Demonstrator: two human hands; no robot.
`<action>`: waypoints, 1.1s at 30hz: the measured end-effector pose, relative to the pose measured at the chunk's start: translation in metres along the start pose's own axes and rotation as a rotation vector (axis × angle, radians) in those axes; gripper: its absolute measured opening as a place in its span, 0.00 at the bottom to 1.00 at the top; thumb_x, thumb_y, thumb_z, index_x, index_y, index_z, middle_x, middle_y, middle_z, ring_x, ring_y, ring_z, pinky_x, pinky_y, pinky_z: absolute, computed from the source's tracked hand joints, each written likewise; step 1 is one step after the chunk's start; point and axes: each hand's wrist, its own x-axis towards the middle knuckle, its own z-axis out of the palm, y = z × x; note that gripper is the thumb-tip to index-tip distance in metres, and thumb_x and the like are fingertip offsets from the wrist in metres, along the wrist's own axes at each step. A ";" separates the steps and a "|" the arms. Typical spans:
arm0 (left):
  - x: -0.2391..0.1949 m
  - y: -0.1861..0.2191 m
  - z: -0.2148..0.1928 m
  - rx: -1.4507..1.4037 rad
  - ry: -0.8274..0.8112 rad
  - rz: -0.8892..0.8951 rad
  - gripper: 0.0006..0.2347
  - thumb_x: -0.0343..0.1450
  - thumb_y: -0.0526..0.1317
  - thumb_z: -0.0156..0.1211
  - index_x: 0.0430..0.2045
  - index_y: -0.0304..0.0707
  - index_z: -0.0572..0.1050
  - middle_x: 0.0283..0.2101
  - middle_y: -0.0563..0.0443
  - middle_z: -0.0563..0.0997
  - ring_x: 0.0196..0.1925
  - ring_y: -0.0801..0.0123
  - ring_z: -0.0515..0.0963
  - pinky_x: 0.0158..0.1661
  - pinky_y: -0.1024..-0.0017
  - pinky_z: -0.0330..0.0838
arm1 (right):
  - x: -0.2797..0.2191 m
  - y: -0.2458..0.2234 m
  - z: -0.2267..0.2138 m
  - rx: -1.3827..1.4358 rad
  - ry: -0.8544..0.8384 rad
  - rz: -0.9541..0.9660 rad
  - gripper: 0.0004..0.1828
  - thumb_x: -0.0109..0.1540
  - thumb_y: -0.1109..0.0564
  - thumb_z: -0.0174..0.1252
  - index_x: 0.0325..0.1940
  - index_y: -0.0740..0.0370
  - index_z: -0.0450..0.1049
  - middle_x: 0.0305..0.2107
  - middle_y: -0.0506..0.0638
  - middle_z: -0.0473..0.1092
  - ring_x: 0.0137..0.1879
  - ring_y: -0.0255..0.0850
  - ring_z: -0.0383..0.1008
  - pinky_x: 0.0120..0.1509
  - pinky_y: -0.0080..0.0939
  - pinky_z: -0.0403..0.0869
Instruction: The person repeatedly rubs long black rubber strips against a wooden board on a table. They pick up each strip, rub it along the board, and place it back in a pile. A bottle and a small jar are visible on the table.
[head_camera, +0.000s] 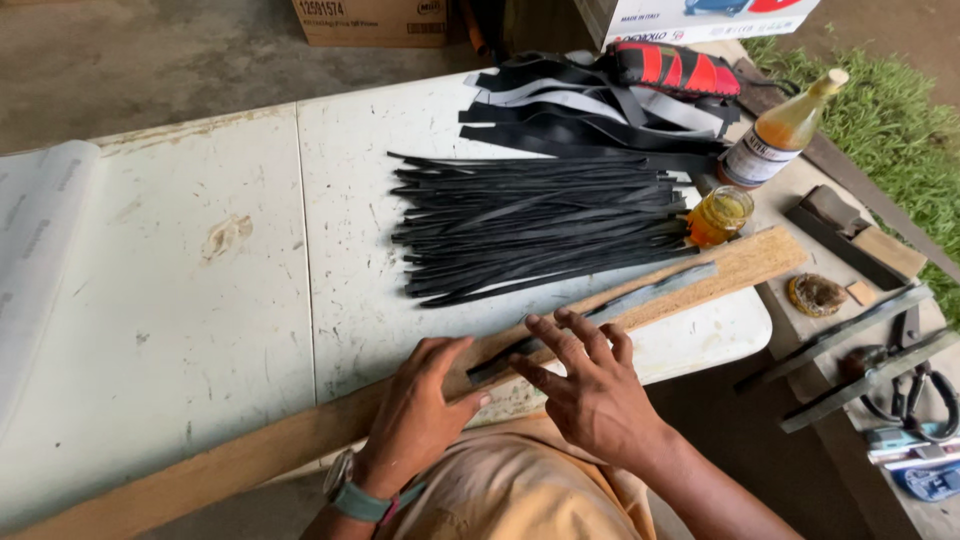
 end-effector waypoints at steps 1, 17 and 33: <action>0.002 0.003 0.001 -0.009 -0.010 0.019 0.31 0.62 0.38 0.75 0.60 0.38 0.67 0.58 0.39 0.76 0.58 0.50 0.77 0.56 0.58 0.71 | -0.002 -0.003 0.001 -0.004 0.002 0.008 0.32 0.50 0.59 0.60 0.59 0.42 0.77 0.69 0.53 0.56 0.72 0.57 0.54 0.65 0.66 0.58; 0.035 0.006 -0.005 -0.255 -0.205 -0.108 0.28 0.64 0.36 0.68 0.60 0.43 0.66 0.38 0.47 0.88 0.46 0.63 0.87 0.48 0.64 0.77 | 0.022 0.009 -0.002 0.121 -0.046 -0.010 0.38 0.63 0.59 0.55 0.78 0.49 0.55 0.47 0.50 0.76 0.59 0.47 0.72 0.69 0.73 0.57; 0.070 0.005 -0.014 -0.773 -0.515 -0.195 0.24 0.64 0.28 0.69 0.53 0.33 0.66 0.28 0.43 0.85 0.32 0.73 0.82 0.36 0.75 0.78 | 0.008 0.063 -0.078 0.201 -0.045 0.105 0.47 0.52 0.64 0.63 0.76 0.49 0.59 0.36 0.49 0.76 0.45 0.47 0.76 0.61 0.53 0.68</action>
